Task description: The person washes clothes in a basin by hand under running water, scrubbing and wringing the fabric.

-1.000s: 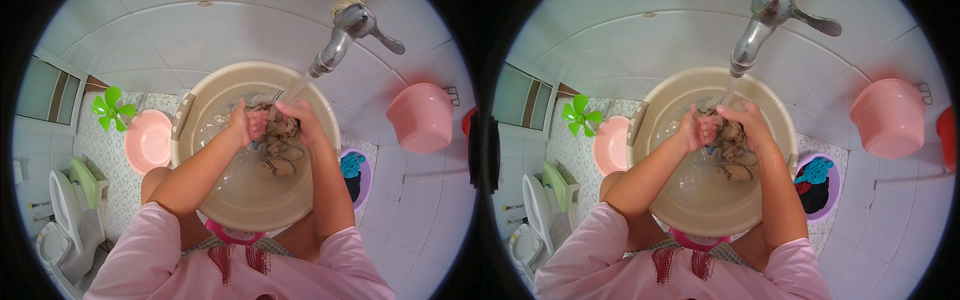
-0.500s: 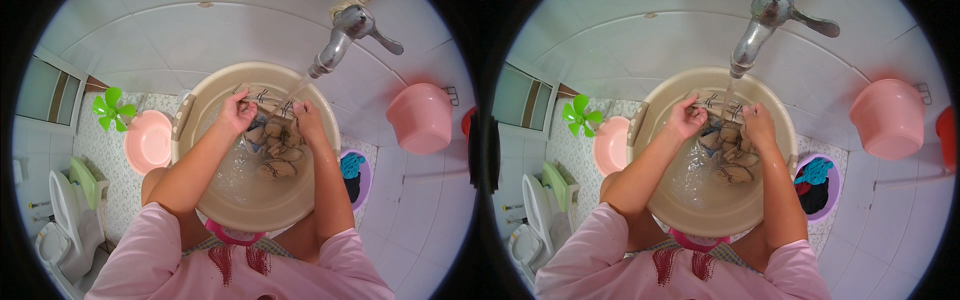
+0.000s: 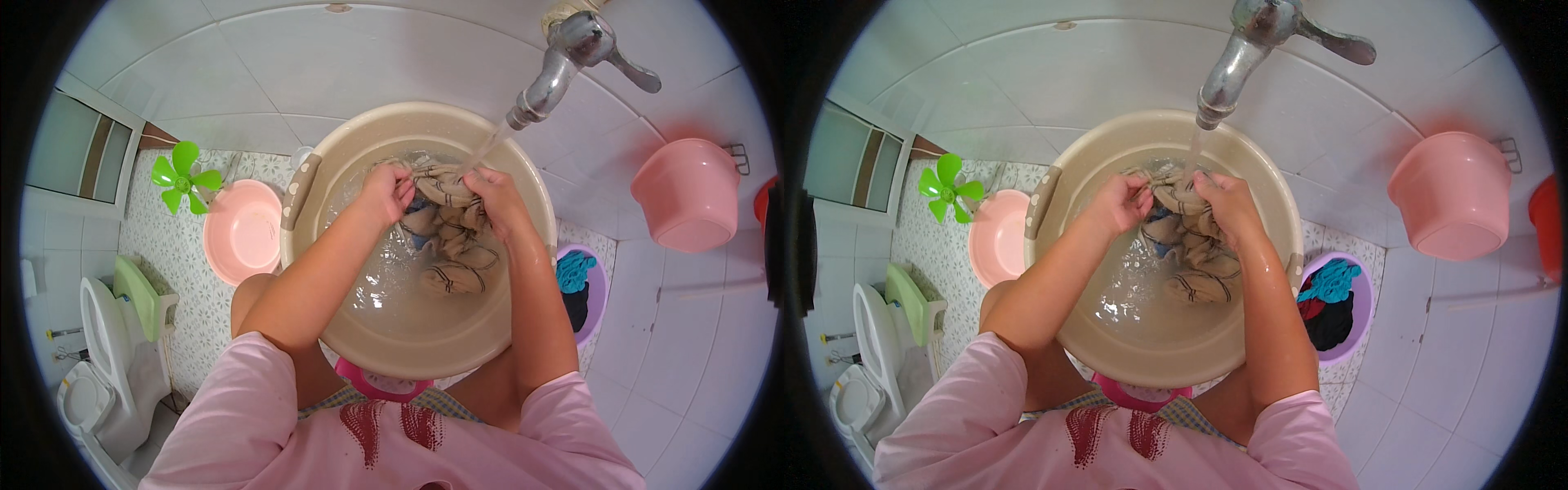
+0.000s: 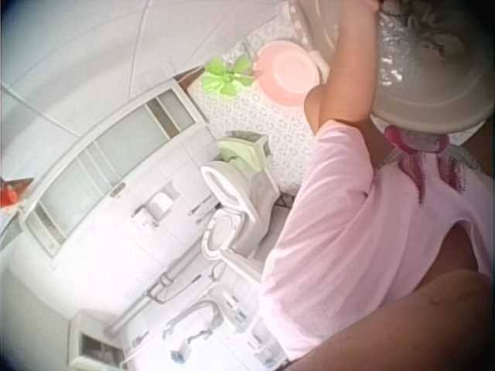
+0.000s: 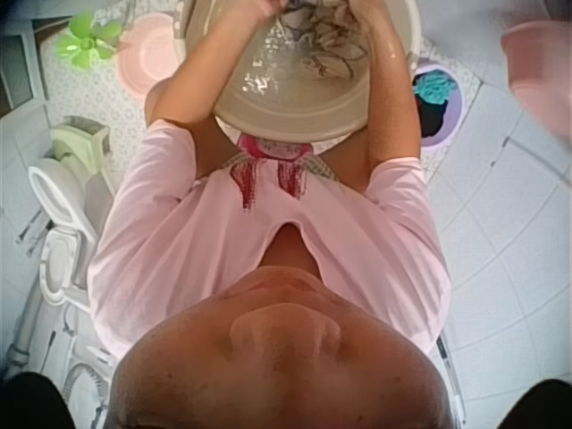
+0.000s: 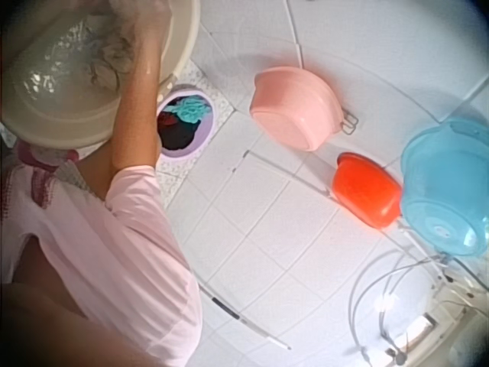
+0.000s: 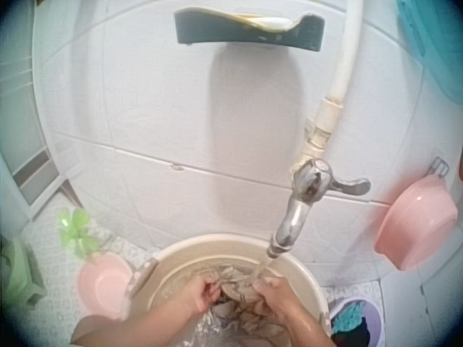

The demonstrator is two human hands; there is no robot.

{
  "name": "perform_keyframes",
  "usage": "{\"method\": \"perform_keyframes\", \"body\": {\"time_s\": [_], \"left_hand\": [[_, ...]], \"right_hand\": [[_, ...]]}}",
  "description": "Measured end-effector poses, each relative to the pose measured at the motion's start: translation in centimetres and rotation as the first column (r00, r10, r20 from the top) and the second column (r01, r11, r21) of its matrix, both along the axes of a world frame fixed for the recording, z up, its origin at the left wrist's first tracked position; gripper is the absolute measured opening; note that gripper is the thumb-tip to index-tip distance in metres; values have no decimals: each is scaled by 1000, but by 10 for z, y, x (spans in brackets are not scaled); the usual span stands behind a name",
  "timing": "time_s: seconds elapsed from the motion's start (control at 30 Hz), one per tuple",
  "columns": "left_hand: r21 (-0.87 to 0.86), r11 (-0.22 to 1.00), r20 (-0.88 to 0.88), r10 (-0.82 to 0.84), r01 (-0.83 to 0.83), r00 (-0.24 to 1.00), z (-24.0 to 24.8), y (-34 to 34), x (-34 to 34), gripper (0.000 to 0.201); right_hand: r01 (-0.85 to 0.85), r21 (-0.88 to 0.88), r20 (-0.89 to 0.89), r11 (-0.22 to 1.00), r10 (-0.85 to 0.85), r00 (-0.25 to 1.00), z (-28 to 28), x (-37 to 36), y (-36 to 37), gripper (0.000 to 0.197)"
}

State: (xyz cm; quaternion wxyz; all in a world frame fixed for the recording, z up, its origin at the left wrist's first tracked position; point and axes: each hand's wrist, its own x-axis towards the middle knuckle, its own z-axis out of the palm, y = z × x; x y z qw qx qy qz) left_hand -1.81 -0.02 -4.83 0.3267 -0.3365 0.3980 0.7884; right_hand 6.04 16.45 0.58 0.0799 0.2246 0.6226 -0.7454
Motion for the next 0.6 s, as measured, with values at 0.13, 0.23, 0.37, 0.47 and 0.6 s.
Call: {"method": "perform_keyframes", "body": {"time_s": [0.13,0.23,0.37,0.47,0.6], "left_hand": [[-304,952,-129,-4,-35,992,51,12,27,26],[185,946,98,-288,267,953,-2,-9,13,47],[262,866,140,-470,425,871,16,9,27,66],[277,909,211,-375,313,903,21,10,24,73],[475,879,92,-91,36,992,31,8,18,64]], "right_hand": [[111,-127,-24,986,-114,993,5,0,-3,34],[141,-177,-65,974,-155,986,17,-2,-13,33],[78,-284,-109,956,-113,988,19,-2,-9,35],[-55,-329,-120,943,16,993,23,3,-7,41],[-204,-275,-77,940,190,979,28,7,1,46]]}}
